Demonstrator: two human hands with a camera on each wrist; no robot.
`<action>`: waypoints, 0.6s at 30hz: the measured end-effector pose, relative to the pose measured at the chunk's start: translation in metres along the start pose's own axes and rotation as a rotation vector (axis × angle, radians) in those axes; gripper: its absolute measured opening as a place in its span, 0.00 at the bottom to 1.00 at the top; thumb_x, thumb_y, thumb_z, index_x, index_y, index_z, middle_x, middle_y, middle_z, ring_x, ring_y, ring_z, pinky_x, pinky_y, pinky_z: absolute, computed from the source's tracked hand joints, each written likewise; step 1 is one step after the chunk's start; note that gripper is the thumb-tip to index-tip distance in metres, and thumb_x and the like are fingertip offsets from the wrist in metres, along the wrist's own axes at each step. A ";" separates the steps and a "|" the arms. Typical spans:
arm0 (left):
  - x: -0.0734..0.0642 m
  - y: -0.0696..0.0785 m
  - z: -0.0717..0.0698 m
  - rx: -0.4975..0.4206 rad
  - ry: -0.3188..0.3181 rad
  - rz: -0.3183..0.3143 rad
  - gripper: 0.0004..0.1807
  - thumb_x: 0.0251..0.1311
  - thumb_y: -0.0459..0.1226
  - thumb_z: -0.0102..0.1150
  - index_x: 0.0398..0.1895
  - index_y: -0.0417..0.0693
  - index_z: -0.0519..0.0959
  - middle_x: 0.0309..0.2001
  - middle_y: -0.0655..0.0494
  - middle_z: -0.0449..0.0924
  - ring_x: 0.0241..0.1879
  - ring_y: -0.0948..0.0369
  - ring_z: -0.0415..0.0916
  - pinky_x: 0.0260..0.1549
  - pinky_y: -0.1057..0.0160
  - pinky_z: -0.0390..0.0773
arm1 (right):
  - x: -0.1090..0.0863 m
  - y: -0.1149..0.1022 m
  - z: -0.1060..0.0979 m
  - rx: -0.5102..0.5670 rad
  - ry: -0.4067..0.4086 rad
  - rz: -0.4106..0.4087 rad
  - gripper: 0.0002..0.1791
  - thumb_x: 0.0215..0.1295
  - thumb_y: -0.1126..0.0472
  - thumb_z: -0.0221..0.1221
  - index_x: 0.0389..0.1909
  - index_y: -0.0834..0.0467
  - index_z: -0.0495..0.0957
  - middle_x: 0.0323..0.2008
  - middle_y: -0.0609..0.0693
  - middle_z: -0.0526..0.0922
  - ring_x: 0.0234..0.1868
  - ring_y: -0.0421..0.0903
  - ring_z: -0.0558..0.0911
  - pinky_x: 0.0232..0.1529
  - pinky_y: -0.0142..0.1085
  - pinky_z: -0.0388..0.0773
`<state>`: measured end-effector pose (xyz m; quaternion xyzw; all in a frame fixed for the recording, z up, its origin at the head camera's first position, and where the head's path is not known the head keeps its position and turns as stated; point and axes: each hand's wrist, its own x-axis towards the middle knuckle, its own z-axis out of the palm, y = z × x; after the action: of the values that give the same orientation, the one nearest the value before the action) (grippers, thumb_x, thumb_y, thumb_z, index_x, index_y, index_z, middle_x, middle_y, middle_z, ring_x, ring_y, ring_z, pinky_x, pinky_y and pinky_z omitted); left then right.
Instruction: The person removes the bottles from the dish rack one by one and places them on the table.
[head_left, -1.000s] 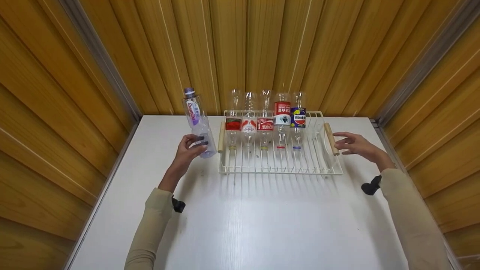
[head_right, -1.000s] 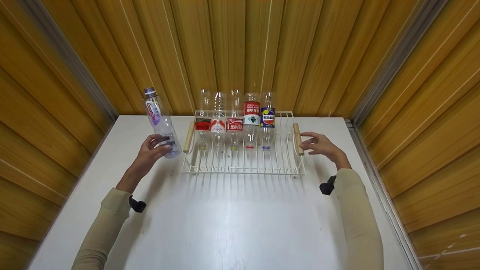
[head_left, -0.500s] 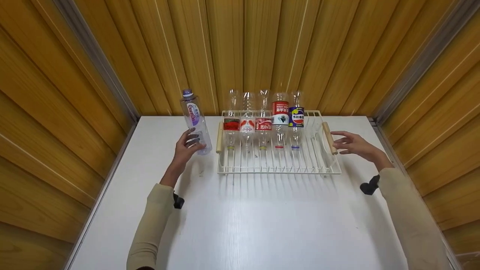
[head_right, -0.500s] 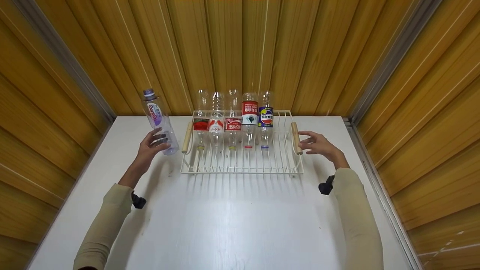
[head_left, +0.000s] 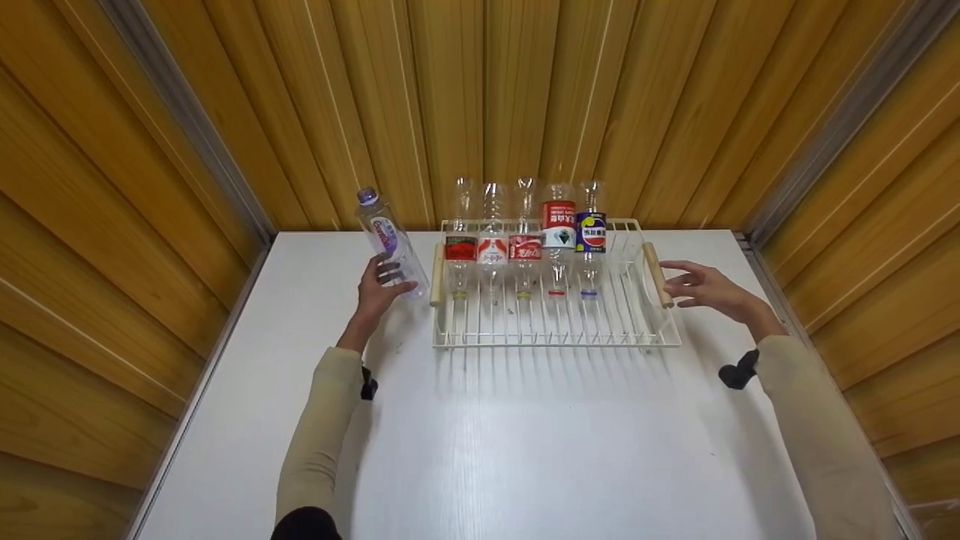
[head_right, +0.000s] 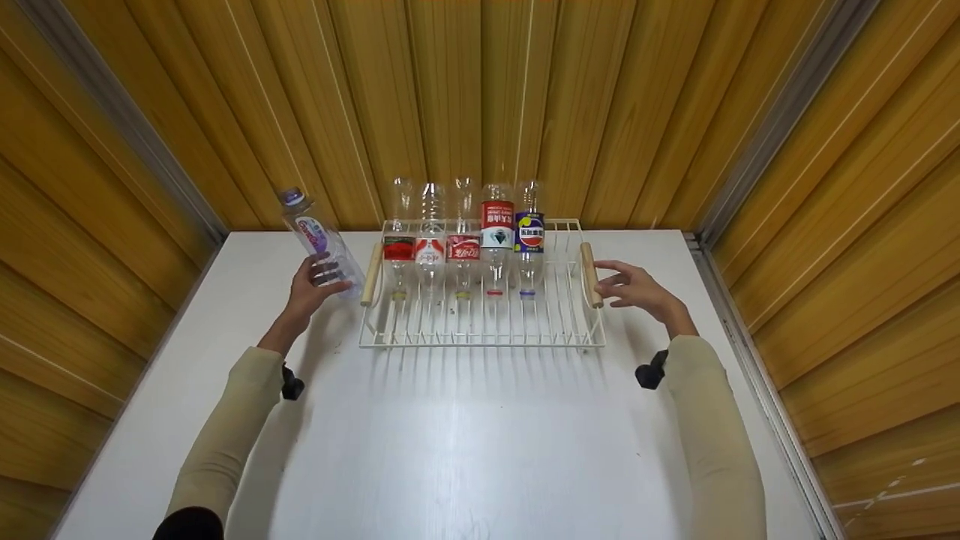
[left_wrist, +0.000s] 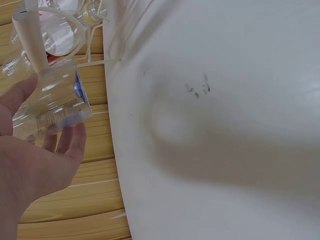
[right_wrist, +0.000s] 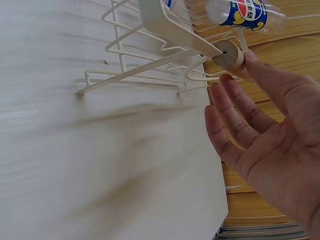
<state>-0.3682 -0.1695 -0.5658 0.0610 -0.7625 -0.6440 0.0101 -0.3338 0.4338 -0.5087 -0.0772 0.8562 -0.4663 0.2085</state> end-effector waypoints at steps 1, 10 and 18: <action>0.003 -0.002 0.002 0.010 0.006 -0.005 0.46 0.58 0.33 0.73 0.77 0.51 0.58 0.73 0.44 0.68 0.72 0.47 0.67 0.71 0.48 0.69 | 0.000 0.000 0.000 0.001 0.001 0.006 0.41 0.75 0.52 0.59 0.81 0.56 0.51 0.70 0.69 0.68 0.52 0.31 0.78 0.67 0.57 0.73; 0.017 -0.014 0.015 0.108 0.039 0.104 0.43 0.53 0.25 0.71 0.72 0.45 0.62 0.68 0.37 0.70 0.68 0.42 0.69 0.68 0.45 0.71 | 0.002 0.002 -0.001 0.002 -0.004 -0.005 0.41 0.73 0.53 0.61 0.81 0.54 0.53 0.72 0.67 0.66 0.55 0.32 0.77 0.63 0.45 0.80; 0.026 -0.021 0.024 0.248 0.040 0.136 0.43 0.53 0.26 0.72 0.72 0.42 0.62 0.64 0.33 0.71 0.65 0.40 0.71 0.66 0.45 0.72 | 0.003 0.002 0.001 -0.005 0.001 -0.007 0.41 0.73 0.52 0.61 0.81 0.54 0.53 0.71 0.68 0.66 0.56 0.35 0.77 0.64 0.50 0.78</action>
<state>-0.3944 -0.1524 -0.5920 0.0229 -0.8382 -0.5414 0.0611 -0.3357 0.4333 -0.5120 -0.0805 0.8571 -0.4650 0.2064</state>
